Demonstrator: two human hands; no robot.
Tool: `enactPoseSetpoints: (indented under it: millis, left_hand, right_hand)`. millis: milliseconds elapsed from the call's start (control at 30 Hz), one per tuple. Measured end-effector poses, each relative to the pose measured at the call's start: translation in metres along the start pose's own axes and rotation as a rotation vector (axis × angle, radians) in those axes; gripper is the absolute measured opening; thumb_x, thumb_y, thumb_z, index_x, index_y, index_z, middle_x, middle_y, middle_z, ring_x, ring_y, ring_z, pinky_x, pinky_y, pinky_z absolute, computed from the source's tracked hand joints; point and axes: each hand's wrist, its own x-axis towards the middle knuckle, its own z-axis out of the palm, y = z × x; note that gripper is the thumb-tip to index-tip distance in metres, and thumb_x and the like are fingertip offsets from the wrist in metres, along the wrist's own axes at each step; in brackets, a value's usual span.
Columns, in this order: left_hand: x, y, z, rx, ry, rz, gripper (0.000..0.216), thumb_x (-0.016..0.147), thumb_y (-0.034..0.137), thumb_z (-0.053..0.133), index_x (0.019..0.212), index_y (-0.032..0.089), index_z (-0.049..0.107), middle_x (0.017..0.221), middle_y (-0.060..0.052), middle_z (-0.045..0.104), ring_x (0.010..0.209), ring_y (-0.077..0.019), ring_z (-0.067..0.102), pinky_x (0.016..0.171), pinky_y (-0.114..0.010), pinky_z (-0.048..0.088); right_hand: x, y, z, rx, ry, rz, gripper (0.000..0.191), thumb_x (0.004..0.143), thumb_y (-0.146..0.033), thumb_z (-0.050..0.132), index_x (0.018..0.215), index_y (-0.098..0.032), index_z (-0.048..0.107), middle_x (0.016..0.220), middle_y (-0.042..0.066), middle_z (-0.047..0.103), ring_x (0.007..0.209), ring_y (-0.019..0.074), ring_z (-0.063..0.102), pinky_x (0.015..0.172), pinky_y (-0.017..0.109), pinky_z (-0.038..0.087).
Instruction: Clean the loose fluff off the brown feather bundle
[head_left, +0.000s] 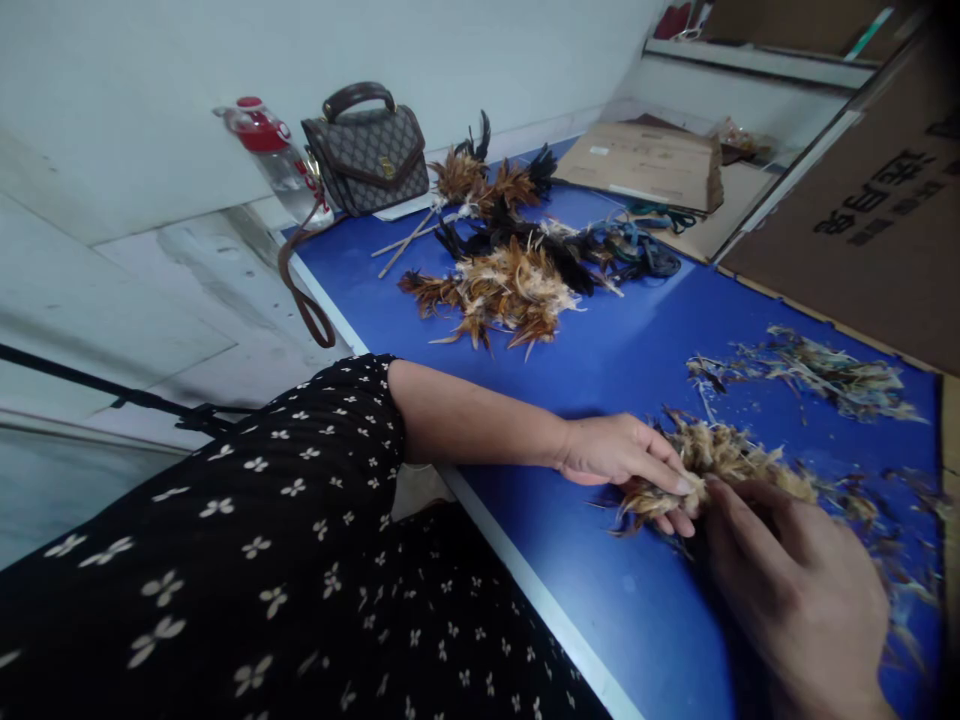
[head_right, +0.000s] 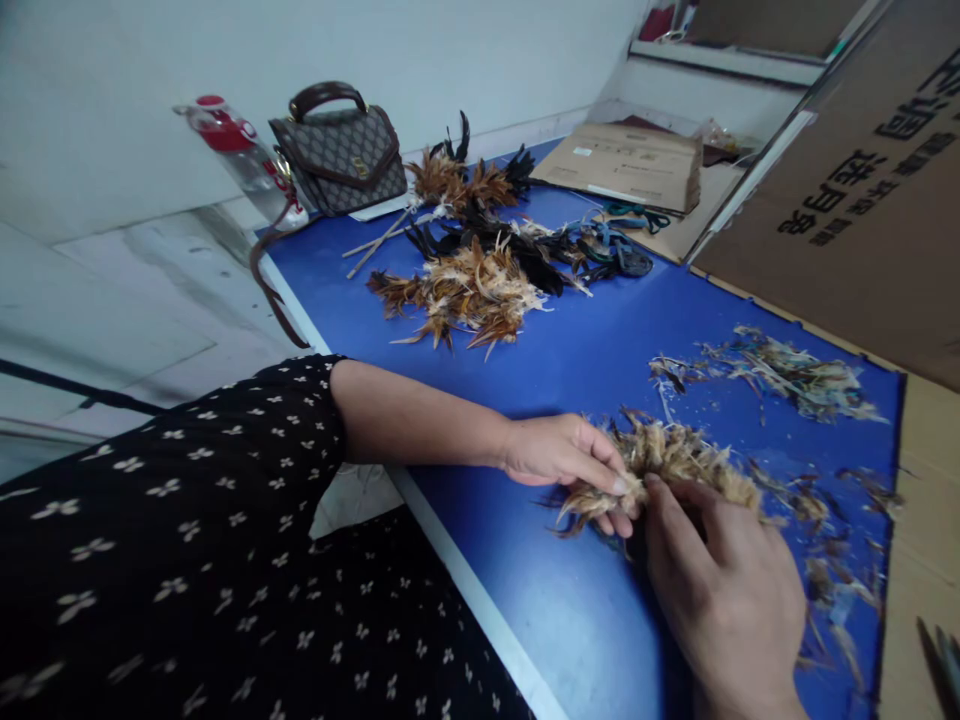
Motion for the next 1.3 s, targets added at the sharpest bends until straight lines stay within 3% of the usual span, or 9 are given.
enactPoseSetpoints:
  millis: [133, 300, 433, 500, 633, 767, 900, 1100, 1300]
  left_hand:
    - [-0.001, 0.003, 0.004, 0.018, 0.052, 0.036, 0.034, 0.072, 0.033, 0.094, 0.091, 0.009, 0.080, 0.080, -0.013, 0.078, 0.076, -0.0201, 0.075, 0.083, -0.039, 0.065]
    - [-0.012, 0.013, 0.021, 0.124, 0.156, 0.191, 0.019, 0.083, 0.028, 0.086, 0.089, 0.011, 0.080, 0.082, -0.008, 0.078, 0.074, -0.0122, 0.071, 0.090, -0.031, 0.061]
    - [-0.018, 0.015, 0.028, 0.357, 0.163, 0.389, 0.009, 0.084, 0.022, 0.083, 0.084, 0.013, 0.081, 0.091, -0.008, 0.076, 0.085, -0.0131, 0.070, 0.098, -0.029, 0.059]
    - [-0.018, 0.015, 0.029, 0.461, 0.168, 0.435, 0.005, 0.085, 0.017, 0.080, 0.081, 0.014, 0.082, 0.095, -0.010, 0.075, 0.092, -0.0148, 0.070, 0.101, -0.028, 0.057]
    - [-0.015, 0.014, 0.028, 0.531, 0.178, 0.361, 0.002, 0.080, 0.014, 0.083, 0.079, 0.016, 0.083, 0.100, -0.012, 0.076, 0.100, -0.0180, 0.070, 0.107, -0.029, 0.054]
    - [-0.015, 0.016, 0.028, 0.553, 0.112, 0.384, 0.009, 0.073, 0.013, 0.089, 0.077, 0.017, 0.082, 0.095, -0.012, 0.076, 0.099, -0.0195, 0.070, 0.108, -0.032, 0.054]
    - [-0.017, 0.012, 0.027, 0.518, 0.108, 0.386, 0.006, 0.081, 0.010, 0.082, 0.080, 0.016, 0.081, 0.093, -0.010, 0.075, 0.094, -0.0150, 0.070, 0.101, -0.027, 0.056]
    - [-0.013, -0.001, 0.026, 0.165, 0.105, 0.263, 0.011, 0.093, 0.022, 0.076, 0.095, 0.013, 0.070, 0.075, -0.004, 0.075, 0.070, -0.0117, 0.072, 0.084, -0.030, 0.062]
    - [-0.008, -0.004, 0.026, 0.160, 0.202, 0.154, 0.014, 0.094, 0.024, 0.077, 0.090, 0.014, 0.068, 0.072, -0.005, 0.076, 0.065, -0.0115, 0.073, 0.071, -0.026, 0.061]
  right_hand:
    - [0.000, -0.001, 0.000, 0.026, 0.048, 0.007, 0.030, 0.097, -0.030, 0.071, 0.126, -0.025, 0.076, 0.114, 0.008, 0.078, 0.085, 0.0204, 0.067, 0.074, 0.035, 0.045]
    - [-0.004, 0.002, 0.001, 0.019, 0.116, 0.158, 0.025, 0.091, -0.029, 0.077, 0.115, -0.022, 0.079, 0.113, 0.011, 0.077, 0.087, 0.0246, 0.069, 0.074, 0.037, 0.051]
    - [0.003, -0.011, -0.011, 0.411, 0.222, 0.321, 0.037, 0.087, -0.028, 0.080, 0.123, -0.023, 0.079, 0.121, 0.013, 0.073, 0.095, 0.0271, 0.072, 0.084, 0.044, 0.058]
    - [0.008, -0.020, -0.017, 0.580, 0.231, 0.413, 0.032, 0.086, -0.028, 0.080, 0.118, -0.026, 0.081, 0.113, 0.010, 0.074, 0.094, 0.0276, 0.072, 0.085, 0.046, 0.058]
    - [0.014, -0.029, -0.020, 0.783, 0.140, 0.464, 0.013, 0.085, -0.029, 0.082, 0.097, -0.026, 0.081, 0.101, 0.007, 0.076, 0.089, 0.0269, 0.073, 0.083, 0.044, 0.059]
    - [0.016, -0.033, -0.018, 0.811, 0.130, 0.516, 0.009, 0.084, -0.031, 0.083, 0.086, -0.026, 0.076, 0.096, 0.005, 0.074, 0.081, 0.0235, 0.071, 0.076, 0.039, 0.061]
    - [0.018, -0.036, -0.019, 0.816, 0.137, 0.531, 0.009, 0.085, -0.032, 0.083, 0.086, -0.026, 0.076, 0.097, 0.005, 0.074, 0.082, 0.0231, 0.070, 0.075, 0.037, 0.059]
    - [0.017, -0.034, -0.017, 0.838, 0.118, 0.516, 0.009, 0.087, -0.029, 0.081, 0.093, -0.024, 0.076, 0.097, 0.005, 0.073, 0.084, 0.0214, 0.070, 0.076, 0.035, 0.056]
    - [0.015, -0.032, -0.011, 0.767, 0.057, 0.453, 0.009, 0.089, -0.030, 0.080, 0.097, -0.026, 0.077, 0.097, 0.004, 0.075, 0.083, 0.0223, 0.071, 0.079, 0.038, 0.058]
